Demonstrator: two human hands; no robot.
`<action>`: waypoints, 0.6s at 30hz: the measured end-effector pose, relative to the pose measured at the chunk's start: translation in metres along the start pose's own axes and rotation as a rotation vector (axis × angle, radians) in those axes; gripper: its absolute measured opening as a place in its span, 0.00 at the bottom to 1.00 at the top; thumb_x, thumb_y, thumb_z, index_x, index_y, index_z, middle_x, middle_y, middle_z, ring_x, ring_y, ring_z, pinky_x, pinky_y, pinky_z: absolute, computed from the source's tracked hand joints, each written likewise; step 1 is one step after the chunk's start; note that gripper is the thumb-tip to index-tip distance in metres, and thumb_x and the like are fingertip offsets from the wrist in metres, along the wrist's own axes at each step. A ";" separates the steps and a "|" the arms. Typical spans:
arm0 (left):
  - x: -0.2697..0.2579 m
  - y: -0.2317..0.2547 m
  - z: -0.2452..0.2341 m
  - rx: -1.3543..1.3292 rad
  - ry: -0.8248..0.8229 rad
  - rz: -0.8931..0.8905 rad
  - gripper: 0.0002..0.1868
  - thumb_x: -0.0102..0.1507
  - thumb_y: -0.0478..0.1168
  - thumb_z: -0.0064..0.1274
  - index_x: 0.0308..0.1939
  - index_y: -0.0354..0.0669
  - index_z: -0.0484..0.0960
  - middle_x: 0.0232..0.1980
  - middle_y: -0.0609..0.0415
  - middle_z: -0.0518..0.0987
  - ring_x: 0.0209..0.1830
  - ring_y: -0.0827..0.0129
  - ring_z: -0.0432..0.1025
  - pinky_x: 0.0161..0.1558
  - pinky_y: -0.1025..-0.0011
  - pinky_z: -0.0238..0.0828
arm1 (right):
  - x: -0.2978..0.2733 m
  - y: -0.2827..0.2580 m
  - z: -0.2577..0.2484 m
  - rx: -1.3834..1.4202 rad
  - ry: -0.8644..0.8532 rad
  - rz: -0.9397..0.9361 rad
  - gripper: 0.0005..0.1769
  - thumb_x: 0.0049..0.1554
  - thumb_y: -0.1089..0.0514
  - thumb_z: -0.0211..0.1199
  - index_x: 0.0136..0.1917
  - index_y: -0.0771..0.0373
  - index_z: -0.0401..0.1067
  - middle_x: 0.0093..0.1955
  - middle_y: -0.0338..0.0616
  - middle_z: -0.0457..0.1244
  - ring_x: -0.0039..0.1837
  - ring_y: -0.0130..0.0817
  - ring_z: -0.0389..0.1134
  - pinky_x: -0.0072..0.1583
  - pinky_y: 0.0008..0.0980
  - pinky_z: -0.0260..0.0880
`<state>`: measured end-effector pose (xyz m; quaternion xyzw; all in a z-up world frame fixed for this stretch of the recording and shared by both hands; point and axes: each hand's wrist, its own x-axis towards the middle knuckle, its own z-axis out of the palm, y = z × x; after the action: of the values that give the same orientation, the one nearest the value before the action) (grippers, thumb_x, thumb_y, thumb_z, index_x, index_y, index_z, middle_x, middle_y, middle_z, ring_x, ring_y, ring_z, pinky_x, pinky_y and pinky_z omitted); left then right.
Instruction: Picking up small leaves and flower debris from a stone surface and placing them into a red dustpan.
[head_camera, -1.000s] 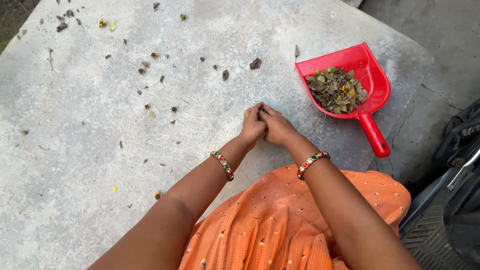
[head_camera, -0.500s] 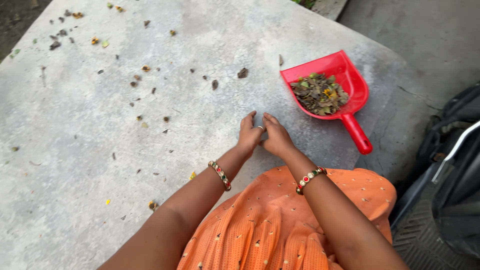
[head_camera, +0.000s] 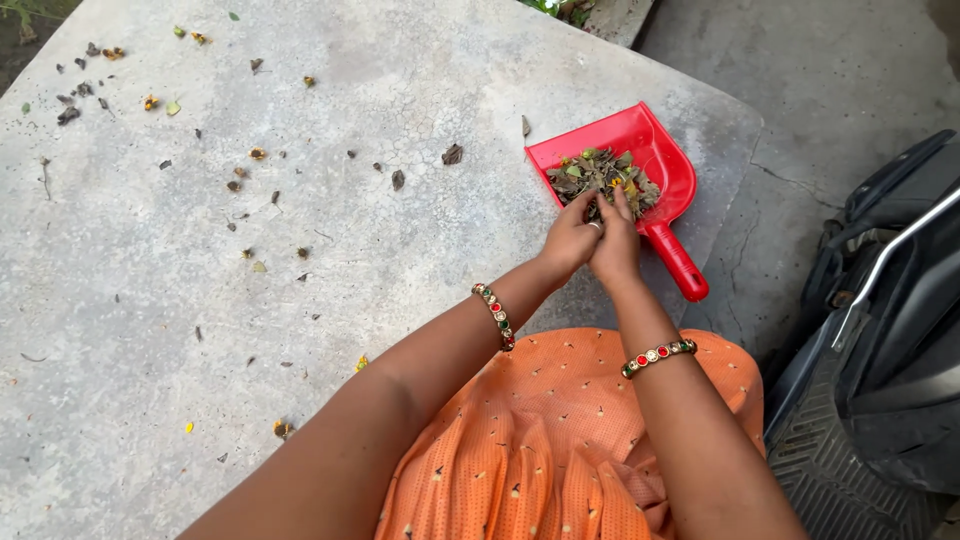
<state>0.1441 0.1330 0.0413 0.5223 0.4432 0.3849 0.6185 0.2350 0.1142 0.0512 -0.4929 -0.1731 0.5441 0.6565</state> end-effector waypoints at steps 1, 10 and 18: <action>0.000 0.002 -0.001 0.001 0.002 -0.002 0.36 0.59 0.32 0.48 0.74 0.36 0.64 0.69 0.37 0.73 0.68 0.53 0.69 0.67 0.64 0.64 | 0.005 0.007 -0.008 0.001 -0.001 0.003 0.25 0.66 0.59 0.52 0.75 0.63 0.58 0.79 0.58 0.54 0.78 0.44 0.55 0.74 0.35 0.58; -0.006 -0.021 -0.075 0.337 0.204 0.081 0.40 0.55 0.35 0.53 0.73 0.42 0.65 0.73 0.37 0.67 0.74 0.45 0.62 0.72 0.59 0.59 | -0.014 0.026 0.047 -1.184 -0.234 -0.513 0.29 0.60 0.64 0.57 0.74 0.68 0.63 0.83 0.60 0.46 0.82 0.51 0.49 0.77 0.40 0.52; -0.001 -0.057 -0.177 0.565 0.452 0.151 0.50 0.52 0.32 0.63 0.76 0.41 0.58 0.74 0.35 0.60 0.75 0.41 0.56 0.72 0.52 0.57 | -0.011 0.046 0.134 -1.564 -0.704 -0.393 0.36 0.51 0.70 0.60 0.73 0.59 0.64 0.83 0.56 0.44 0.80 0.55 0.50 0.74 0.46 0.58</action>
<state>-0.0235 0.1767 -0.0260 0.6055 0.6178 0.3974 0.3062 0.1039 0.1623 0.0774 -0.5664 -0.7702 0.2671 0.1209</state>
